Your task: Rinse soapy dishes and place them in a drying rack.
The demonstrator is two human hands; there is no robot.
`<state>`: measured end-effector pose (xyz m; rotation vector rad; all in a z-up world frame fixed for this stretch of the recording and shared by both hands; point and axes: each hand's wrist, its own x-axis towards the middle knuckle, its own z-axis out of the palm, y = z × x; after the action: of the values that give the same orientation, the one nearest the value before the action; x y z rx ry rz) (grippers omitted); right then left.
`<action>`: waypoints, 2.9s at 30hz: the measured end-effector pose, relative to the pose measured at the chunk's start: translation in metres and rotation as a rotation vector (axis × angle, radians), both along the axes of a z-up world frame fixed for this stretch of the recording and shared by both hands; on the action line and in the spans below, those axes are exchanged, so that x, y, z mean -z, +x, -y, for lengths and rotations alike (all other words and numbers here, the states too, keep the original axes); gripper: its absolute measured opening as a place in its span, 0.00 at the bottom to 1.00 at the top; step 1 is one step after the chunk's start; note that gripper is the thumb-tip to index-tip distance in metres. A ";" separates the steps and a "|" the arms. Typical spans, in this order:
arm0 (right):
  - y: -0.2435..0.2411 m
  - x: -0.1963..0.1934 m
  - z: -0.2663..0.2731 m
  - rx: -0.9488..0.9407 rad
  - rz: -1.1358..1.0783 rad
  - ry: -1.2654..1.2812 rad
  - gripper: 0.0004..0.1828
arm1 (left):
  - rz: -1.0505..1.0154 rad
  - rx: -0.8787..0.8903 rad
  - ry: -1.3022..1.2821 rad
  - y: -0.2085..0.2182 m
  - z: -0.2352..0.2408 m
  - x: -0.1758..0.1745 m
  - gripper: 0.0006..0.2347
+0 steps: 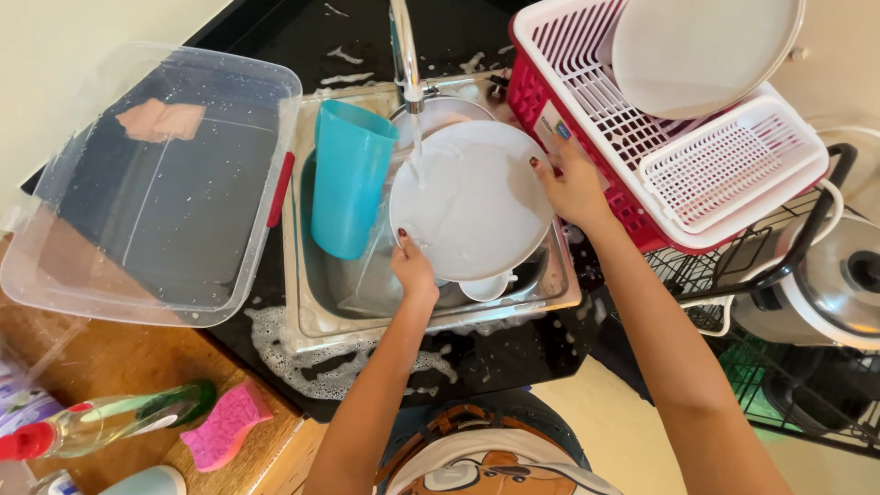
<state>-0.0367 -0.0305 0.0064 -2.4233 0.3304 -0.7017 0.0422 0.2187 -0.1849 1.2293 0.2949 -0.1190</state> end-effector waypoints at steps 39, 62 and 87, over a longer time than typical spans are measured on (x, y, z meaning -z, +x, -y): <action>-0.105 0.012 -0.096 0.027 0.242 -0.017 0.24 | -0.177 0.608 -0.613 0.073 -0.090 -0.038 0.16; 0.068 0.040 -0.170 -0.542 -0.154 -0.465 0.41 | -0.024 0.256 -0.825 0.038 -0.090 -0.010 0.18; 0.042 0.019 -0.051 -0.081 -0.002 0.249 0.34 | -0.278 0.247 -0.762 0.066 -0.071 -0.006 0.20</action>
<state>0.0053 0.0209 -0.0128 -2.1881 0.3003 -0.5857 0.1080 0.2901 -0.1793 0.4821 0.2974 -0.5666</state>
